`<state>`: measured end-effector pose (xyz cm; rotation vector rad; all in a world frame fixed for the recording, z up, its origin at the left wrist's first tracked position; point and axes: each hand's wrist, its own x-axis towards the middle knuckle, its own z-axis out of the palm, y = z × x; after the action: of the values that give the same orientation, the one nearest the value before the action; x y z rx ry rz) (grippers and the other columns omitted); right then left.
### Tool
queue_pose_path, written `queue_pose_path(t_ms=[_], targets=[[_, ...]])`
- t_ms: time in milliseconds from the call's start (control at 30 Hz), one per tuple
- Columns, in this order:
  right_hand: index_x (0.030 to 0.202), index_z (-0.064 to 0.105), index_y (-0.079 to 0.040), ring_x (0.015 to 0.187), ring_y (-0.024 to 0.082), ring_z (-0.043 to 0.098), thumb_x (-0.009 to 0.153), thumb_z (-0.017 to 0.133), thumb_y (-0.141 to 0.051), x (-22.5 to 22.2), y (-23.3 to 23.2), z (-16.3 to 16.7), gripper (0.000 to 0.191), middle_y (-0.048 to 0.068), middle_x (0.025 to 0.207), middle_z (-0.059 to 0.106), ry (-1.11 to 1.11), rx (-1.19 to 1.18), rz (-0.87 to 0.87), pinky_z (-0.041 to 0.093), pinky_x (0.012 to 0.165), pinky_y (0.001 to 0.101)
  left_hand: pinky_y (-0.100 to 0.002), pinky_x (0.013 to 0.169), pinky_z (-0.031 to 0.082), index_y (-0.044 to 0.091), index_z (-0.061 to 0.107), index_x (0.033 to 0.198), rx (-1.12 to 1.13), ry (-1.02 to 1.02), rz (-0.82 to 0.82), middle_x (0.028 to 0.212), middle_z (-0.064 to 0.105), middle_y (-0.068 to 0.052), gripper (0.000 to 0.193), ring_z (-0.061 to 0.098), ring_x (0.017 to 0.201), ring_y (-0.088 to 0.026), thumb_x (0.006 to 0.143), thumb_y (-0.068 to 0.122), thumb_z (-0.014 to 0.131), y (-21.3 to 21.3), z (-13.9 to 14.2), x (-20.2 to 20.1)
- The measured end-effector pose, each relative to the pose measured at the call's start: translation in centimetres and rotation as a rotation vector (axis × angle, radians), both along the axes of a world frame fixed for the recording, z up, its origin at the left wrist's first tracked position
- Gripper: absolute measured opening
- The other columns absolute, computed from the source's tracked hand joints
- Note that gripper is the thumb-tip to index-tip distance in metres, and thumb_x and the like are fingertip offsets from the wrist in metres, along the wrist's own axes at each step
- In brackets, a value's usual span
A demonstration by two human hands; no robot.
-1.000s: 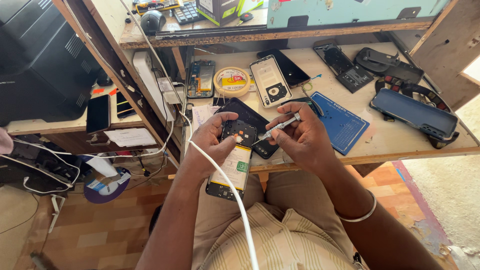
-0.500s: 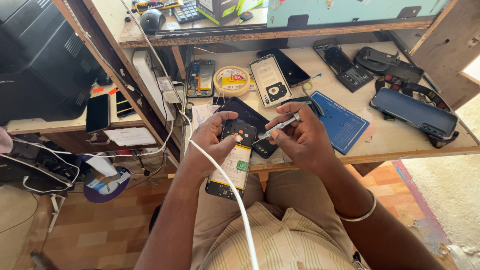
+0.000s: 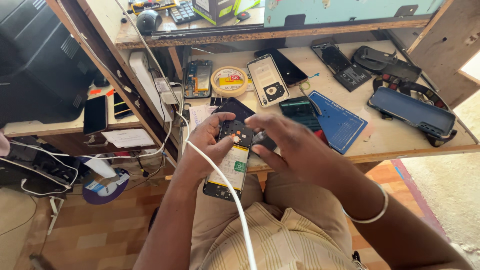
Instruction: The person disassembles a smartphone at a cluttered workbench, prying the back cover off and lifting out the battery. They use a screwdriver to unscrew and reposition internal components, then reassemble the phone and hold up the reassembled device with its screen lit at the end.
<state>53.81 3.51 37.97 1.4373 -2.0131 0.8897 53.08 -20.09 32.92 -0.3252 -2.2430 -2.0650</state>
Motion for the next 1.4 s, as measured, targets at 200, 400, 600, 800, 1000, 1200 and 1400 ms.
queue_pose_path(t_ms=[200,400,600,800,1000,1200,1400], targets=[[0.124,0.055,-0.006,0.079,0.037,0.070,0.093,0.079,-0.027,-0.3,-0.9,1.8,0.045,0.016,0.089,0.069,-0.127,0.185,-0.236,0.053,0.070,0.0441,-0.019,0.064,0.052,-0.002,0.055,0.135,0.019,-0.010,-0.013,0.103,0.071,-0.008,0.048,0.063,0.081,-0.005,0.088,0.003,0.061,-0.1,0.2,0.0],[0.122,0.058,-0.011,0.083,0.033,0.070,0.096,0.077,-0.028,-0.3,-0.8,1.4,0.036,0.010,0.091,0.071,-0.069,0.184,-0.259,0.053,0.078,0.0443,-0.019,0.064,0.051,-0.002,0.055,0.135,-0.028,0.011,0.010,0.104,0.071,-0.008,0.048,0.062,0.082,-0.005,0.087,0.002,0.061,-0.1,-0.1,-0.1],[0.132,0.054,-0.006,0.100,0.032,0.071,0.096,0.060,-0.001,-0.8,-0.3,1.6,0.037,0.011,0.109,0.071,-0.190,0.117,0.056,0.056,0.084,0.0423,-0.021,0.070,0.054,-0.002,0.055,0.135,0.016,0.005,-0.018,0.106,0.071,-0.008,0.047,0.065,0.086,-0.006,0.088,0.003,0.062,-0.2,-0.4,-0.3],[0.129,0.047,-0.001,0.105,0.036,0.065,0.094,0.066,-0.010,-0.4,-0.3,1.6,0.040,0.019,0.111,0.063,-0.128,-0.011,0.093,0.053,0.085,0.0440,-0.019,0.070,0.053,-0.003,0.055,0.135,0.019,0.049,-0.026,0.107,0.070,-0.007,0.047,0.063,0.087,-0.005,0.089,0.003,0.063,-0.1,-0.5,-0.5],[0.124,0.058,-0.011,0.091,0.030,0.071,0.095,0.073,-0.035,-0.8,-0.6,1.2,0.040,0.007,0.091,0.072,-0.218,0.314,-0.361,0.052,0.088,0.0433,-0.020,0.063,0.050,-0.002,0.056,0.135,-0.012,-0.016,0.014,0.104,0.071,-0.008,0.048,0.062,0.081,-0.006,0.087,0.003,0.062,0.0,-0.2,0.0],[0.121,0.058,-0.012,0.080,0.033,0.071,0.093,0.079,-0.037,-1.0,-0.7,0.3,0.043,0.010,0.085,0.070,-0.143,0.222,-0.354,0.054,0.074,0.0440,-0.019,0.069,0.054,-0.002,0.055,0.134,0.028,0.012,-0.027,0.105,0.071,-0.007,0.047,0.064,0.086,-0.005,0.088,0.003,0.061,0.0,-0.2,-0.1],[0.132,0.051,-0.007,0.091,0.026,0.076,0.103,0.061,-0.021,-1.8,-0.1,0.4,0.034,0.008,0.108,0.073,-0.236,0.088,0.089,0.060,0.075,0.0351,-0.020,0.067,0.052,-0.002,0.056,0.135,-0.027,0.006,-0.018,0.103,0.071,-0.008,0.048,0.063,0.084,-0.006,0.088,0.003,0.062,-0.2,-0.3,-0.2]])
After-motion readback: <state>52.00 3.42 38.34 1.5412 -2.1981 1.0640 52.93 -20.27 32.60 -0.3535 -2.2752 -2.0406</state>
